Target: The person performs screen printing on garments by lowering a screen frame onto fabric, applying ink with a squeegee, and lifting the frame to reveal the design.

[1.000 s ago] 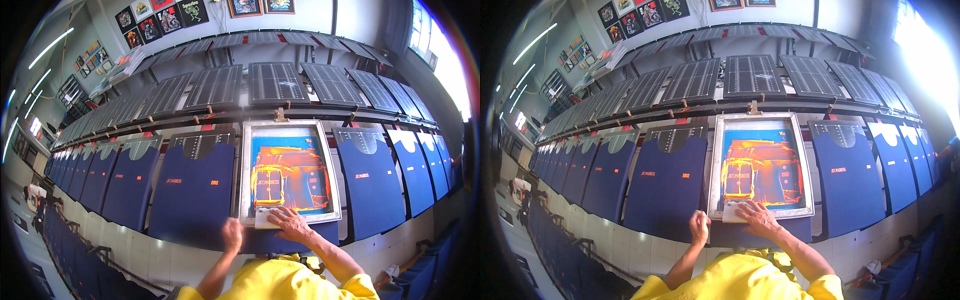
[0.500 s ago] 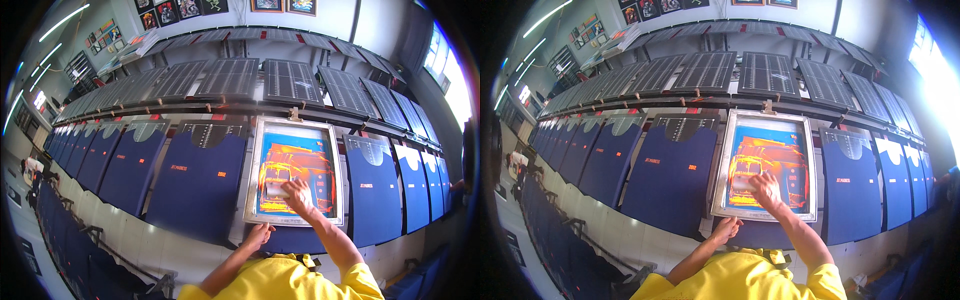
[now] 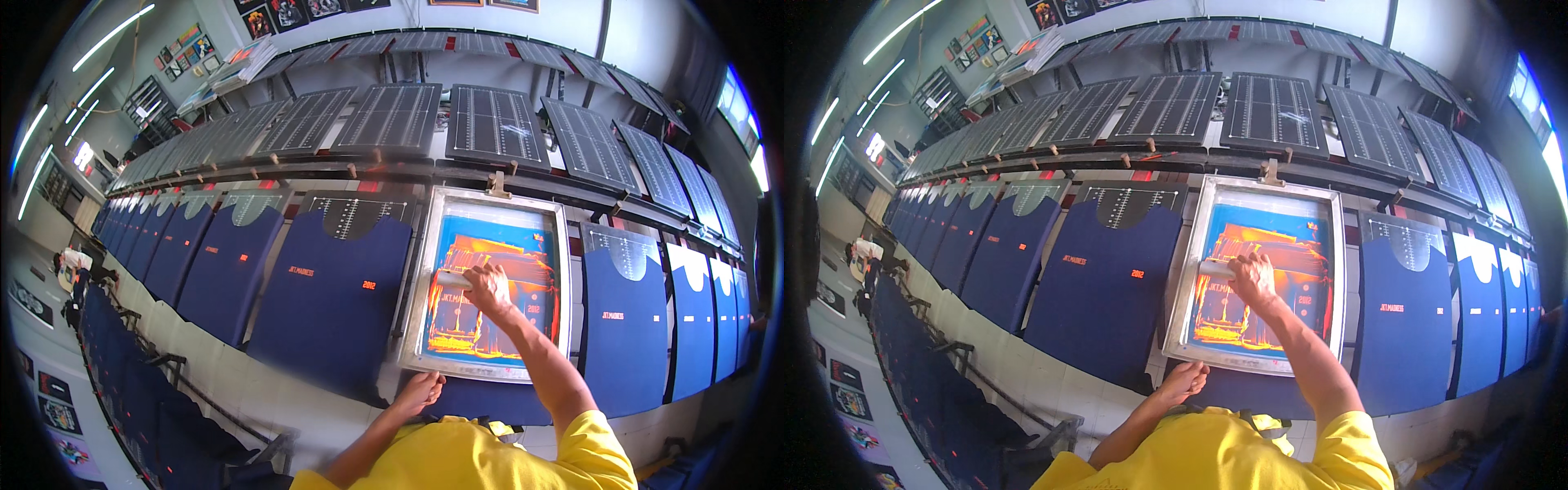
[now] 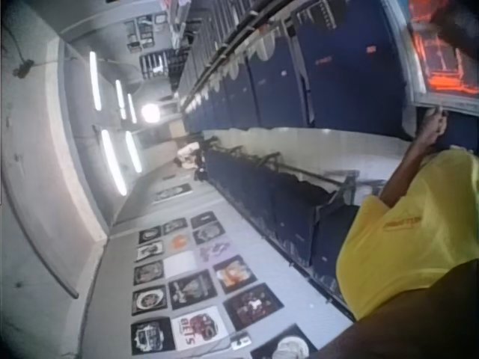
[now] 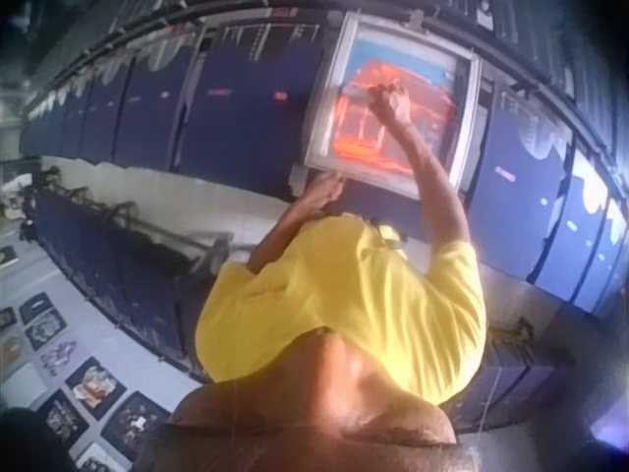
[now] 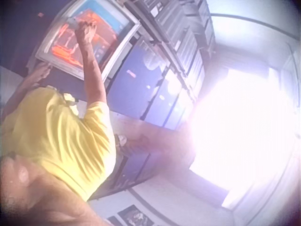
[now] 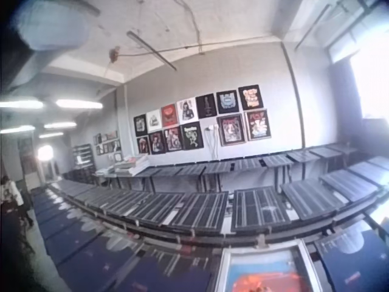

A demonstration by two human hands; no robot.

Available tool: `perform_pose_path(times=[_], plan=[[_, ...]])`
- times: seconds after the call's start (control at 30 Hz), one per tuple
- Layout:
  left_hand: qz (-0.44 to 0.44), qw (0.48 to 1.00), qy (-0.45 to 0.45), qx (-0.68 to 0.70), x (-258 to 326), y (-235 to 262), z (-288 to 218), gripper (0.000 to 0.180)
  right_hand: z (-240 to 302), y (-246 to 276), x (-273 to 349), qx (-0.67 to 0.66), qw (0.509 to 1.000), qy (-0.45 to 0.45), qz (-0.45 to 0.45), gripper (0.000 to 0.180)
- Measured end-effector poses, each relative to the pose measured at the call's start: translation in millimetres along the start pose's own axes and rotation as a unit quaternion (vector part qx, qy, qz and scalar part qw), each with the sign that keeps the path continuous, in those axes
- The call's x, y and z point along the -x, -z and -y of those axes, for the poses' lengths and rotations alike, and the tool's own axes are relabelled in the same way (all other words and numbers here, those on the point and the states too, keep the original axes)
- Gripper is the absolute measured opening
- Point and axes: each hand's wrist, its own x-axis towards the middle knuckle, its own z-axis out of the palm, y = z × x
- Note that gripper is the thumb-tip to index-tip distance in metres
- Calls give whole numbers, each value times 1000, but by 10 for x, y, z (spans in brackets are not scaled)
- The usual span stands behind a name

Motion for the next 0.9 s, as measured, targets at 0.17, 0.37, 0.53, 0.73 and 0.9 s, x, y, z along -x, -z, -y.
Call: perform_pose_path(times=[0.17, 0.37, 0.53, 0.73, 0.9], plan=[[27, 999, 15, 20, 12, 11, -39, 35, -286, 346, -510, -96, 974, -74, 189, 39], [71, 997, 35, -7, 13, 61, -133, 41, -256, 509, -353, -164, 944, -104, 268, 53], [79, 994, 45, -67, 150, 29, -255, 43, 446, 303, 767, -30, 997, -27, 68, 26], [-94, 771, -433, -456, 330, -135, -731, 27, 807, 296, 1170, -15, 1000, -4, -19, 43], [-34, 647, -495, -579, 265, -136, -888, 33, 1003, 320, 1363, -3, 999, 18, -28, 53]])
